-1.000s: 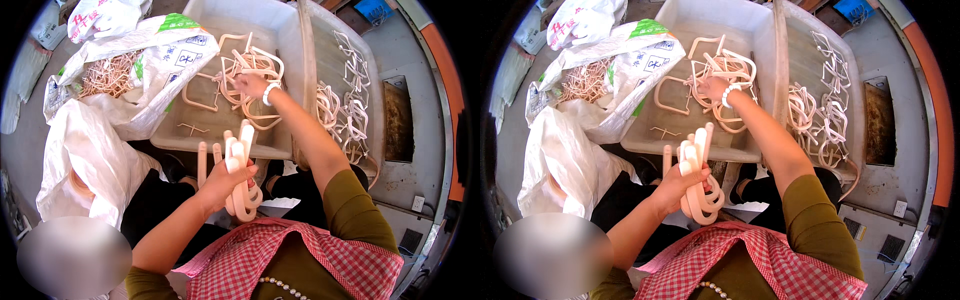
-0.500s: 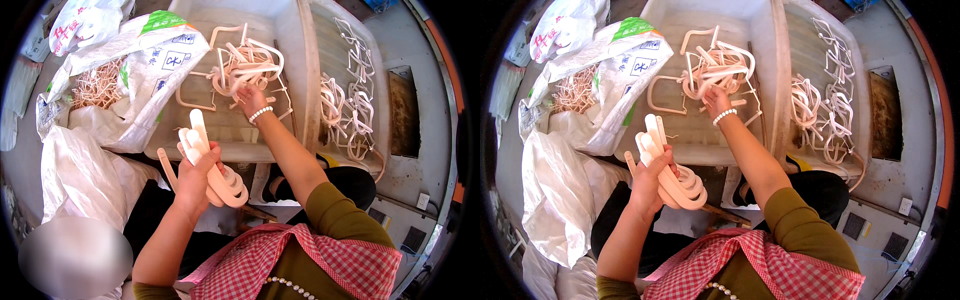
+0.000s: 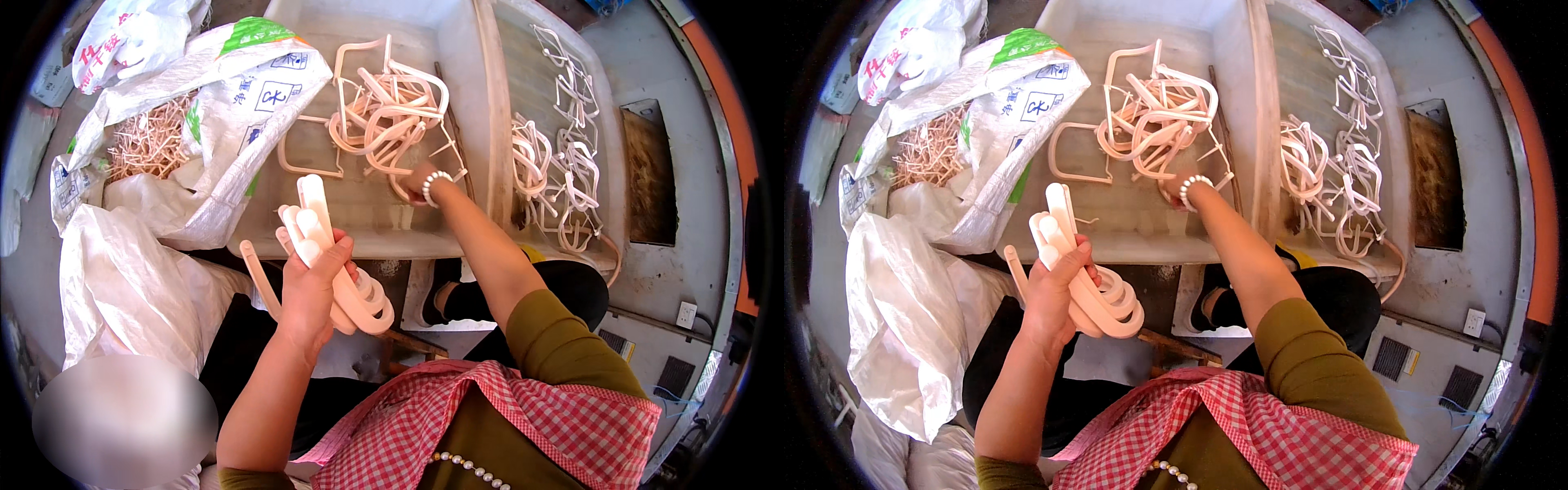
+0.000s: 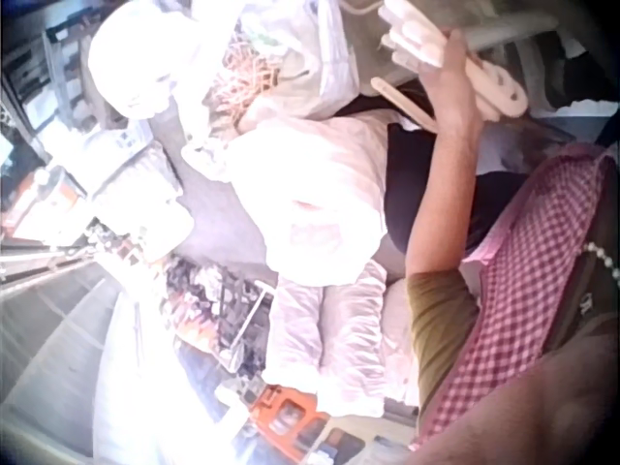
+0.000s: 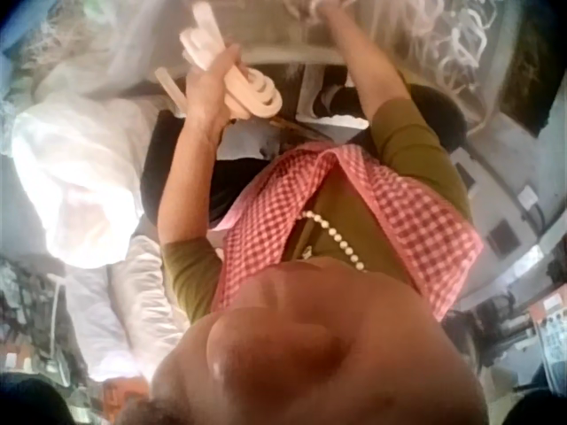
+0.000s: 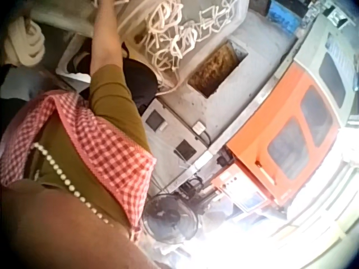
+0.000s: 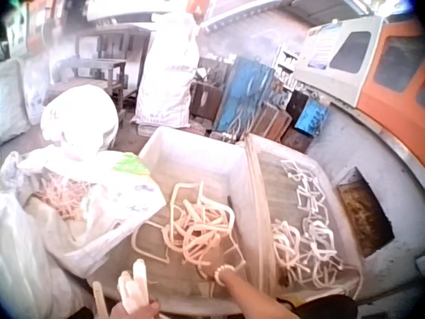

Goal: The person assembles plastic hangers by inserting small white plastic pins into the hooks of pink hangers. They repeatedly pick up hangers from a bin, insert the pins, and place the assembled hangers into a white sack.

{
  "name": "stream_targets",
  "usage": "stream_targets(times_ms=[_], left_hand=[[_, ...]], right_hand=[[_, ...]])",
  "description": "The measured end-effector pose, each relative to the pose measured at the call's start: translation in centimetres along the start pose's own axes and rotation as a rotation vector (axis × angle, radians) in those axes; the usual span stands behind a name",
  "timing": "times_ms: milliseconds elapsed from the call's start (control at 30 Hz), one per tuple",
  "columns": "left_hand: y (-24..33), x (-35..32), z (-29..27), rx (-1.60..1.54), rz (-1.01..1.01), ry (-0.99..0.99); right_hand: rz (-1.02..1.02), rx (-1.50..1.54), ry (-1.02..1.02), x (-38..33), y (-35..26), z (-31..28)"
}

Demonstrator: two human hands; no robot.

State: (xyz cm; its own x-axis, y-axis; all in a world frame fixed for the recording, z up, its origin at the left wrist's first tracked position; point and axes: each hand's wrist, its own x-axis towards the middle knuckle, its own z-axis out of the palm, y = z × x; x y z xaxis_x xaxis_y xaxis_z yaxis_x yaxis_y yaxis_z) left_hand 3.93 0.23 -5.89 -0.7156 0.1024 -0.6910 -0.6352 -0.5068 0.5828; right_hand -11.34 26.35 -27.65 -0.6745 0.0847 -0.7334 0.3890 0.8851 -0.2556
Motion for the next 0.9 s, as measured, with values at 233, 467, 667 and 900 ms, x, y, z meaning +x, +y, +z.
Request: stream_targets(times_ms=[233, 467, 667, 900], left_hand=[[-0.3, 0.1, 0.0, 0.05, 0.037, 0.029], [-0.3, 0.2, 1.2, 0.118, 0.064, -0.023], [0.6, -0.3, 1.2, 0.108, 0.109, -0.008], [1.3, -0.1, 0.8, 0.142, 0.21, -0.037]], right_hand=[[0.433, 0.553, 0.207, -2.2, 6.5, 3.2], [-0.034, 1.076, 0.604, -0.7, 5.5, 1.1], [-0.6, 0.616, 0.807, -15.3, -4.9, -8.3], [-0.462, -0.215, 0.193, -22.9, -4.7, -13.5]])
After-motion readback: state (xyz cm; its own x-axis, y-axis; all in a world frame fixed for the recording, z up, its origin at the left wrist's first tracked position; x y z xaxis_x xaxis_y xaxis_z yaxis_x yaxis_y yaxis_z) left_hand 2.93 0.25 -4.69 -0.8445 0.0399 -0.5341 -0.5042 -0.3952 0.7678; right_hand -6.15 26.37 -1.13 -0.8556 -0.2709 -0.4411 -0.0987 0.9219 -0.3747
